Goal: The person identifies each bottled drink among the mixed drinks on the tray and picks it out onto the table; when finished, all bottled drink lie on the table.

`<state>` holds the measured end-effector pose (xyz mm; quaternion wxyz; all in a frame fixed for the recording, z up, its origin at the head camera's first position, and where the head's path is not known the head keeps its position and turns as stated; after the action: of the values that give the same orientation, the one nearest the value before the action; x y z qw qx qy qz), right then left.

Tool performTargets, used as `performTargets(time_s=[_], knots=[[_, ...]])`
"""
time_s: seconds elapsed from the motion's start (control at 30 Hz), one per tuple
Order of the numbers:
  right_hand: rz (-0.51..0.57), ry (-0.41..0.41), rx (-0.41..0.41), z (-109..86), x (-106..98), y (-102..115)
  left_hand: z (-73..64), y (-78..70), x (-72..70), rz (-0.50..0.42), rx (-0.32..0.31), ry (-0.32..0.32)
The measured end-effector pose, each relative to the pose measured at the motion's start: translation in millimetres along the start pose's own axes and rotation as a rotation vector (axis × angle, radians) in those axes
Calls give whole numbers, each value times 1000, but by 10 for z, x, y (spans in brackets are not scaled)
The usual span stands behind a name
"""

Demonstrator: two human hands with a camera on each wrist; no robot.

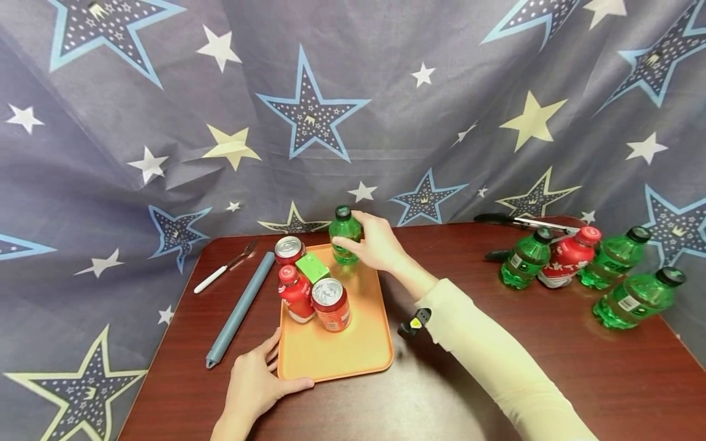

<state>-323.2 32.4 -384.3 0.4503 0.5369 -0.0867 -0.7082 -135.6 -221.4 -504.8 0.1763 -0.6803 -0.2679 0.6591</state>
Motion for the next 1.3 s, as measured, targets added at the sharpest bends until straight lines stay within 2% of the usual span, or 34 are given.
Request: performTargets(time_s=[0.13,0.53,0.83,1.3], knots=[[1,-12,10,-59,-178,-17,-10,-10,-9,4,4,-2],[-74,-82,-42,-208,-697,-19,-11,18,-10,8,-21,3],[-97,-115,-39,-349,-906,-107,-28,-17,-30,-4,-7,-2],[-124,-133,-23,-489,-1145,-173,-30,-17,-27,-1,-19,3]])
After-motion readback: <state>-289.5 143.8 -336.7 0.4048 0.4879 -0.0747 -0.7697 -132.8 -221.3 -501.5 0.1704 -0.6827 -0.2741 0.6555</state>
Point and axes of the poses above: each hand's wrist, its own z-axis towards the middle knuckle, its own x-axis out of the palm, y = z × x, the point moved 6 cm from there along z, towards the middle knuckle, and after that the axes turned 4 degrees about -x, right-handed, at the moved point
